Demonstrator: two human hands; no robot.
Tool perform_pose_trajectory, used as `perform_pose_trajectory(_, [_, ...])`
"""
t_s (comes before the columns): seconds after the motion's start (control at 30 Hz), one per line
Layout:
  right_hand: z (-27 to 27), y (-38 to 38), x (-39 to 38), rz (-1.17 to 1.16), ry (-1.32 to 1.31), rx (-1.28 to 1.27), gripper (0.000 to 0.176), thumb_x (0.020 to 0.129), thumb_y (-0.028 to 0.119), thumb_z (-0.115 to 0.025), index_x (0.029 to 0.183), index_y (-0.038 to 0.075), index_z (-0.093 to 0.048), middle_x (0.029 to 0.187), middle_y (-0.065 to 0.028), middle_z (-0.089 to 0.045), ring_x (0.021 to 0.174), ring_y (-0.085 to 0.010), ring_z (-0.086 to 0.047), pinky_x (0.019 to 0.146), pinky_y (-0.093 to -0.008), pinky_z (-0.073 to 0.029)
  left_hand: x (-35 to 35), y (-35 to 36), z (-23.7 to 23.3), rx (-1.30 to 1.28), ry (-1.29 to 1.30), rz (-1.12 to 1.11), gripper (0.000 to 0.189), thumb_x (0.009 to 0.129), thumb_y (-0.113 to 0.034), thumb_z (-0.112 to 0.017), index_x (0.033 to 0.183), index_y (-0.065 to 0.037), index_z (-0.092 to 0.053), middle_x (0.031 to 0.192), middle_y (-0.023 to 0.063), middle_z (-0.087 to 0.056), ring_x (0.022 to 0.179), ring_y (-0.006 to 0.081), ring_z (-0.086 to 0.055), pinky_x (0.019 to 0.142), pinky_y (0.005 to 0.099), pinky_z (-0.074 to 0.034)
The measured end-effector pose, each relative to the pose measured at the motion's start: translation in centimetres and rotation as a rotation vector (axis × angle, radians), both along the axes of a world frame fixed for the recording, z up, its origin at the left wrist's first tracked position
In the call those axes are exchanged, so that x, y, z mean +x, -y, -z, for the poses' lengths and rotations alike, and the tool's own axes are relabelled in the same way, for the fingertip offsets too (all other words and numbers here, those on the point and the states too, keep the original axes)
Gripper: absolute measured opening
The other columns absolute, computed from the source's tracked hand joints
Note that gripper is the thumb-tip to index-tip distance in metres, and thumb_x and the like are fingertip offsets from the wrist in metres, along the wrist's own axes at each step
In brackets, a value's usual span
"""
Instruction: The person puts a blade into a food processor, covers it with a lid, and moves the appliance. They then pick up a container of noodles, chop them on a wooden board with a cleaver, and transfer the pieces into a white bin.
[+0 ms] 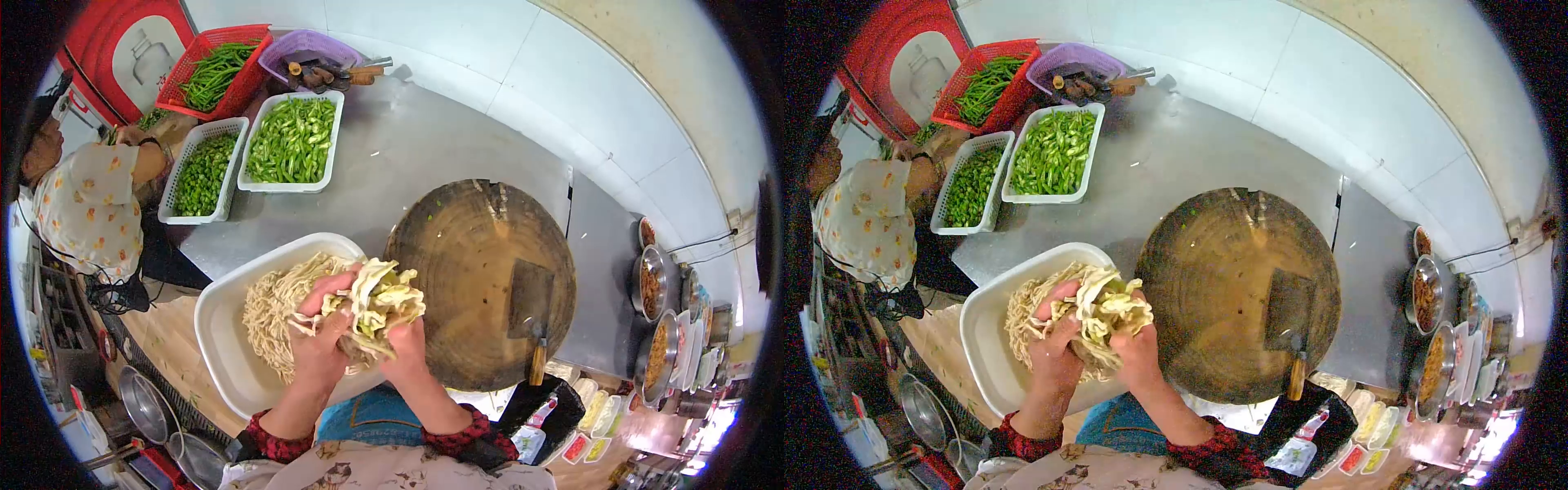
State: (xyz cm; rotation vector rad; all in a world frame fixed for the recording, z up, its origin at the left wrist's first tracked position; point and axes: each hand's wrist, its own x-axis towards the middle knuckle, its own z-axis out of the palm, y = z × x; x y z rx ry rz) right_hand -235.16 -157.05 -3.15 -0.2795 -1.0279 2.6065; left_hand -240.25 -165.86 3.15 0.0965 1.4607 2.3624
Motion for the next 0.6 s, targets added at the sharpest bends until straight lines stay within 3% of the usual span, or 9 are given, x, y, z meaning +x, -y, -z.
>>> perform_pose_trajectory(0.13, [-1.6, 0.5, -0.7, 0.109, -0.001, 0.217, 0.083, 0.070, 0.034, -0.080, 0.134, 0.000, -0.039, 0.132, -0.0138, -0.048, 0.118, -0.0232, -0.050, 0.102, -0.0390, -0.038, -0.1, -0.1, 0.6, -0.225, -0.322, -0.026, 0.019, 0.078, 0.006, -0.058, 0.096, 0.001, -0.060, 0.101, 0.0127, -0.062, 0.107, 0.0228, -0.054, 0.096, 0.0375, -0.040])
perform_pose_trajectory(0.2, [-0.7, -0.1, -0.7, 0.062, -0.029, 0.165, 0.064, 0.075, 0.011, -0.072, 0.130, -0.001, -0.041, 0.125, -0.0117, -0.054, 0.113, -0.0200, -0.053, 0.098, -0.0343, -0.042, 0.1, -0.4, 1.2, 0.078, -0.238, 0.031, 0.015, 0.080, 0.004, -0.057, 0.094, 0.001, -0.059, 0.102, 0.0144, -0.062, 0.108, 0.0236, -0.053, 0.096, 0.0386, -0.040])
perform_pose_trajectory(0.27, [-1.4, -0.2, -0.3, 0.102, 0.019, -0.036, 0.056, 0.078, 0.010, -0.069, 0.128, -0.001, -0.045, 0.121, -0.0110, -0.057, 0.108, -0.0201, -0.056, 0.094, -0.0350, -0.046, 0.1, -0.1, 1.3, 0.048, -0.331, 0.074, 0.014, 0.082, 0.003, -0.056, 0.095, 0.001, -0.058, 0.102, 0.0134, -0.061, 0.108, 0.0248, -0.053, 0.096, 0.0395, -0.039])
perform_pose_trajectory(0.33, [-1.0, -0.6, 0.0, 0.069, 0.175, -0.218, 0.052, 0.081, 0.010, -0.066, 0.128, 0.000, -0.046, 0.120, -0.0103, -0.058, 0.107, -0.0194, -0.057, 0.090, -0.0346, -0.048, 0.5, 0.6, 1.3, -0.339, -0.563, 0.069, 0.015, 0.084, 0.001, -0.055, 0.098, 0.001, -0.059, 0.104, 0.0129, -0.058, 0.107, 0.0246, -0.054, 0.095, 0.0377, -0.040])
perform_pose_trajectory(0.37, [-0.9, -0.5, 0.0, 0.071, 0.179, -0.162, 0.064, 0.084, 0.031, -0.066, 0.133, 0.000, -0.039, 0.128, -0.0142, -0.050, 0.115, -0.0228, -0.053, 0.096, -0.0384, -0.045, 1.0, 0.2, 1.4, -0.288, -0.308, 0.039, 0.018, 0.087, -0.002, -0.052, 0.102, 0.003, -0.060, 0.107, 0.0129, -0.056, 0.101, 0.0233, -0.054, 0.091, 0.0356, -0.042])
perform_pose_trajectory(0.4, [-1.1, -0.5, 0.1, 0.073, 0.182, -0.165, 0.064, 0.084, 0.031, -0.066, 0.133, 0.000, -0.039, 0.128, -0.0142, -0.050, 0.115, -0.0228, -0.053, 0.096, -0.0384, -0.045, 0.9, 0.5, 1.7, -0.290, -0.306, 0.042, 0.018, 0.087, -0.002, -0.052, 0.102, 0.003, -0.060, 0.107, 0.0129, -0.056, 0.101, 0.0233, -0.054, 0.091, 0.0356, -0.042])
perform_pose_trajectory(0.5, [0.2, -0.6, 0.5, -0.075, 0.103, -0.047, 0.077, 0.078, 0.024, -0.074, 0.140, 0.004, -0.031, 0.133, -0.0083, -0.047, 0.121, -0.0223, -0.048, 0.100, -0.0376, -0.042, -0.3, 0.6, 0.0, -0.793, -0.794, 0.107, 0.040, 0.085, -0.002, -0.054, 0.125, 0.005, -0.052, 0.105, 0.0156, -0.052, 0.094, 0.0269, -0.054, 0.085, 0.0364, -0.044])
perform_pose_trajectory(0.53, [-1.5, -0.4, -0.4, -0.044, 0.108, 0.115, 0.058, 0.071, 0.006, -0.070, 0.125, 0.003, -0.046, 0.110, -0.0017, -0.058, 0.098, -0.0136, -0.057, 0.083, -0.0294, -0.048, -0.9, 0.4, -0.4, -0.796, -0.787, 0.114, 0.040, 0.085, -0.002, -0.054, 0.125, 0.005, -0.052, 0.105, 0.0156, -0.052, 0.094, 0.0269, -0.054, 0.085, 0.0364, -0.044])
perform_pose_trajectory(0.6, [-1.2, -0.7, -0.5, -0.103, -0.028, 0.090, 0.066, 0.067, 0.005, -0.074, 0.126, 0.005, -0.045, 0.106, 0.0000, -0.057, 0.096, -0.0117, -0.056, 0.080, -0.0286, -0.048, -1.8, 0.6, -0.8, -0.800, -1.033, 0.236, 0.049, 0.085, -0.007, -0.053, 0.133, 0.004, -0.045, 0.108, 0.0178, -0.049, 0.100, 0.0307, -0.050, 0.087, 0.0378, -0.042])
